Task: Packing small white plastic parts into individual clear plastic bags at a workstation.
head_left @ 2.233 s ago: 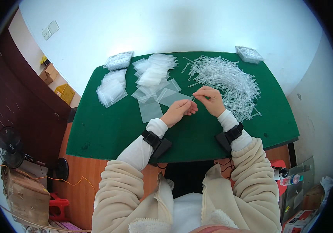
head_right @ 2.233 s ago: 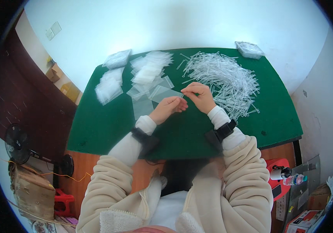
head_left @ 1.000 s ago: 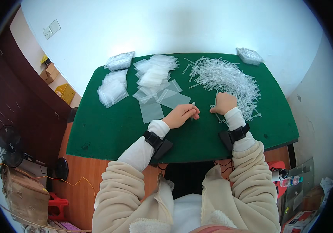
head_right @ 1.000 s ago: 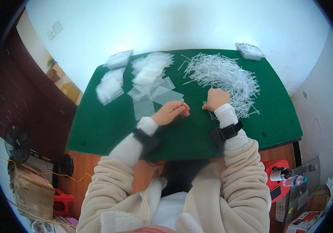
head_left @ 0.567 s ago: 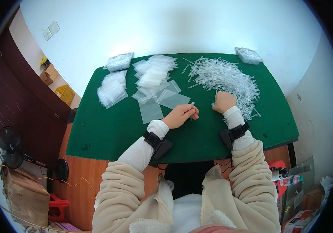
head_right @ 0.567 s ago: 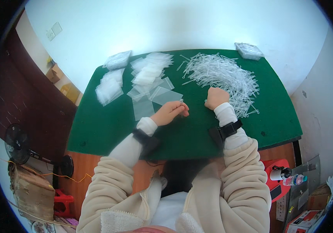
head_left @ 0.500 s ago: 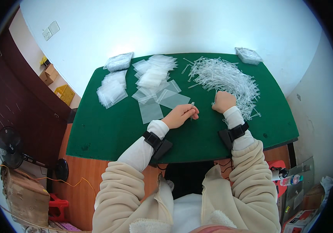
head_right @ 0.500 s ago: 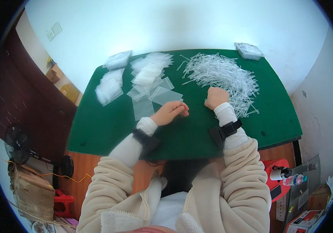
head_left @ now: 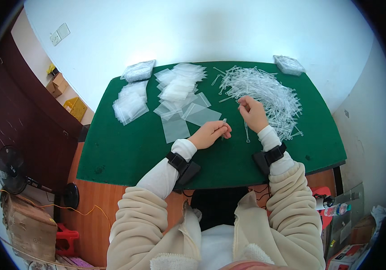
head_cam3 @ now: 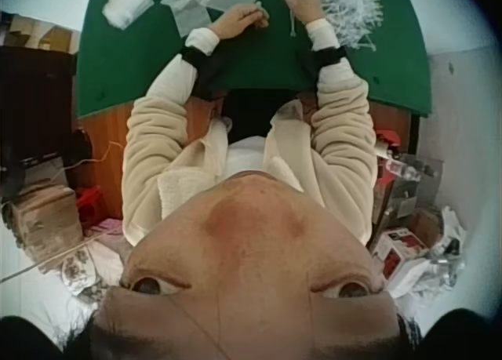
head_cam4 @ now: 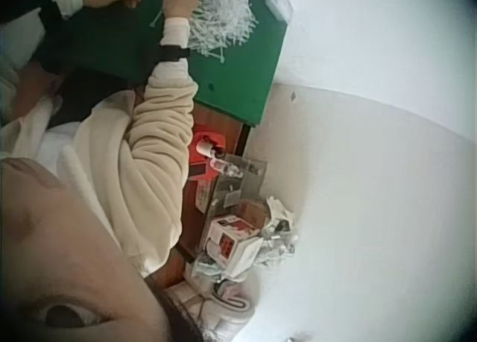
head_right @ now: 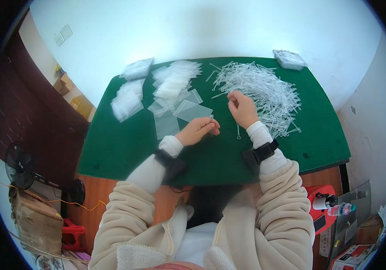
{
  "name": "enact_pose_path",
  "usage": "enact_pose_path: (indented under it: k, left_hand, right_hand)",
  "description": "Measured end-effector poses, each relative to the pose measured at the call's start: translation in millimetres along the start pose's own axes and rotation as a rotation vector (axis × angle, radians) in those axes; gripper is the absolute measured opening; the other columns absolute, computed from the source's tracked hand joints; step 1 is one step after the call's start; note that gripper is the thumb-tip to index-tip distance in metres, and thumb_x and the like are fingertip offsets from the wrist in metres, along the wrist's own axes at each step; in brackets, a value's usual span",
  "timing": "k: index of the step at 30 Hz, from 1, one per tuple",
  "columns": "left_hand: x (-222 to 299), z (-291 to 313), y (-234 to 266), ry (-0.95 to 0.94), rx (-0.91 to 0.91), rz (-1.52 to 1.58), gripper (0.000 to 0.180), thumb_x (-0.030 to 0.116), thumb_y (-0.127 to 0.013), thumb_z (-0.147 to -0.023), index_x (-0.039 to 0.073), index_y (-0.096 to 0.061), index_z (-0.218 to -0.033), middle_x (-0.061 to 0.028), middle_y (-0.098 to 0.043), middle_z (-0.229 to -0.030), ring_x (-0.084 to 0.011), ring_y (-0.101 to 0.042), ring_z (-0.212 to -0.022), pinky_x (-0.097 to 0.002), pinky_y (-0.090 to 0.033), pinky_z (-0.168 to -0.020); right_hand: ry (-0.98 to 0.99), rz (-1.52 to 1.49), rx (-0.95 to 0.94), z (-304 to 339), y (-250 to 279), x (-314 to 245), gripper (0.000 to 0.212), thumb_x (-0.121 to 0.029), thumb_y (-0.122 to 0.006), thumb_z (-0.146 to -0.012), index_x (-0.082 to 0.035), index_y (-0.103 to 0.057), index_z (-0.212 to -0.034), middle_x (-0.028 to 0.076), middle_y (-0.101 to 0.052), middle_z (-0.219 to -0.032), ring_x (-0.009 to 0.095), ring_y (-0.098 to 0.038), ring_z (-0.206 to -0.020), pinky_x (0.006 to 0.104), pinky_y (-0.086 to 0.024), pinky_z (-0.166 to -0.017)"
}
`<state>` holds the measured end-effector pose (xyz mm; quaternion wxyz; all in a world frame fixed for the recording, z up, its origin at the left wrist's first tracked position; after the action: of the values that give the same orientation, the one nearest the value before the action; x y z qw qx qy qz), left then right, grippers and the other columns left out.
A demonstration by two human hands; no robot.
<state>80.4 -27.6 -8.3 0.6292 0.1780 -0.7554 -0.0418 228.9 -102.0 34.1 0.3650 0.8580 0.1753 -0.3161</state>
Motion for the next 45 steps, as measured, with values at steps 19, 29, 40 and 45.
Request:
enact_pose_path:
  k: [19, 29, 40, 45]
  left_hand:
    - [-8.0, 0.2, 17.9, -0.101, 0.304, 0.095, 0.024, 0.016, -0.038, -0.094, -0.002, -0.054, -0.097, -0.0054, -0.059, -0.076, -0.0127, -0.056, -0.071, -0.0252, -0.045, -0.069]
    - [-10.3, -0.7, 5.9, -0.018, 0.114, 0.120, 0.026, 0.021, -0.037, -0.095, 0.000, -0.051, -0.102, -0.0062, -0.060, -0.086, -0.0138, -0.058, -0.080, -0.0263, -0.046, -0.075]
    - [-13.0, 1.1, 0.3, 0.056, 0.022, 0.264, 0.027, 0.023, -0.038, -0.095, 0.000, -0.051, -0.102, -0.0080, -0.059, -0.091, -0.0148, -0.059, -0.084, -0.0285, -0.047, -0.077]
    - [-9.3, -0.1, 0.5, 0.034, 0.023, 0.180, 0.023, 0.018, -0.038, -0.095, 0.000, -0.051, -0.101, -0.0078, -0.059, -0.090, -0.0142, -0.058, -0.081, -0.0279, -0.047, -0.076]
  right_hand:
    - [0.039, -0.317, -0.093, 5.4, -12.1, -14.3, 0.007, -0.004, -0.059, -0.080, 0.000, -0.064, -0.083, 0.003, -0.060, -0.073, 0.009, -0.057, -0.061, 0.0203, -0.044, -0.055]
    - [-0.023, -0.677, -0.443, 16.7, -35.7, -18.5, 0.003, -0.004, -0.062, -0.079, -0.001, -0.060, -0.080, -0.001, -0.058, -0.070, 0.005, -0.055, -0.062, 0.0188, -0.043, -0.055]
    - [-0.033, -0.619, -0.285, 12.5, -30.1, -13.9, 0.003, -0.001, -0.058, -0.081, -0.002, -0.057, -0.083, -0.001, -0.057, -0.074, 0.005, -0.053, -0.065, 0.0188, -0.044, -0.059]
    - [-0.046, -0.626, -0.274, 11.8, -30.1, -13.1, 0.003, 0.000, -0.058, -0.081, -0.001, -0.058, -0.083, -0.001, -0.057, -0.074, 0.005, -0.052, -0.064, 0.0188, -0.043, -0.058]
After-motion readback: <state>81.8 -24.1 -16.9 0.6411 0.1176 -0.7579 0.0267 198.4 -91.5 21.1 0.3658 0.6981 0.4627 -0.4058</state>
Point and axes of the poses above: each hand's wrist, its own z-axis away from the middle knuckle, its own y-axis out of the back of the hand, x = y × z, the point moved 5 cm from there along -z, towards the middle knuckle
